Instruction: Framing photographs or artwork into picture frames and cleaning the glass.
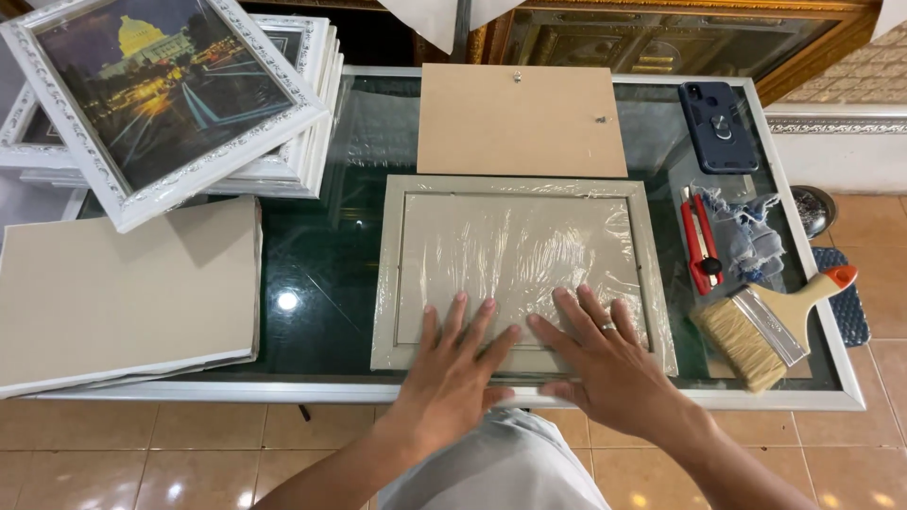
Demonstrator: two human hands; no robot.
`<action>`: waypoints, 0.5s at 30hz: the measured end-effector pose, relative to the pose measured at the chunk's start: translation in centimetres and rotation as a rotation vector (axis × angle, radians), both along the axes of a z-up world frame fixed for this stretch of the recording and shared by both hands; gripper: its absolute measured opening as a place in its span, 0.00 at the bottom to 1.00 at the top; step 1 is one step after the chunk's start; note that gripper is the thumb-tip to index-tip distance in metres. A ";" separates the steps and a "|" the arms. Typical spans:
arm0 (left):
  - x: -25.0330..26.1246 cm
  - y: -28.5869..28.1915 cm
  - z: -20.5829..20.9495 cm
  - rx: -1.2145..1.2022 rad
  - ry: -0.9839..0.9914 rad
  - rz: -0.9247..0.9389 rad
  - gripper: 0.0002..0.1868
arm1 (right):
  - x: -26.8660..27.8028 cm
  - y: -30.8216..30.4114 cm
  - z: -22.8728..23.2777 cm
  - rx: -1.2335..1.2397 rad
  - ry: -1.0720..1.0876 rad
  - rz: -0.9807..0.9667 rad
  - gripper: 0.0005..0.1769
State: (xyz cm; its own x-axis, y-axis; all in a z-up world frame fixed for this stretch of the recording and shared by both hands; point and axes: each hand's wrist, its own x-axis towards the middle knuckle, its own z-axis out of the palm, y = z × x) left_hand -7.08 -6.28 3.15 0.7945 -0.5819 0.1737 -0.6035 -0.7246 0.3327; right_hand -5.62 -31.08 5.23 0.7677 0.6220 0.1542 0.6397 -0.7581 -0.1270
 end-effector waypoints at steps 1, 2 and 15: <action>-0.2 0.0 -0.7 0.010 -0.029 0.024 0.41 | -0.3 -0.1 -0.8 -0.005 0.035 -0.036 0.48; -0.5 0.0 -1.3 0.021 -0.058 0.049 0.34 | -0.5 -0.3 -1.5 -0.009 0.071 -0.072 0.44; -1.3 -1.1 -1.9 0.005 -0.122 0.103 0.28 | -2.2 -0.3 -3.7 0.129 -0.062 -0.158 0.33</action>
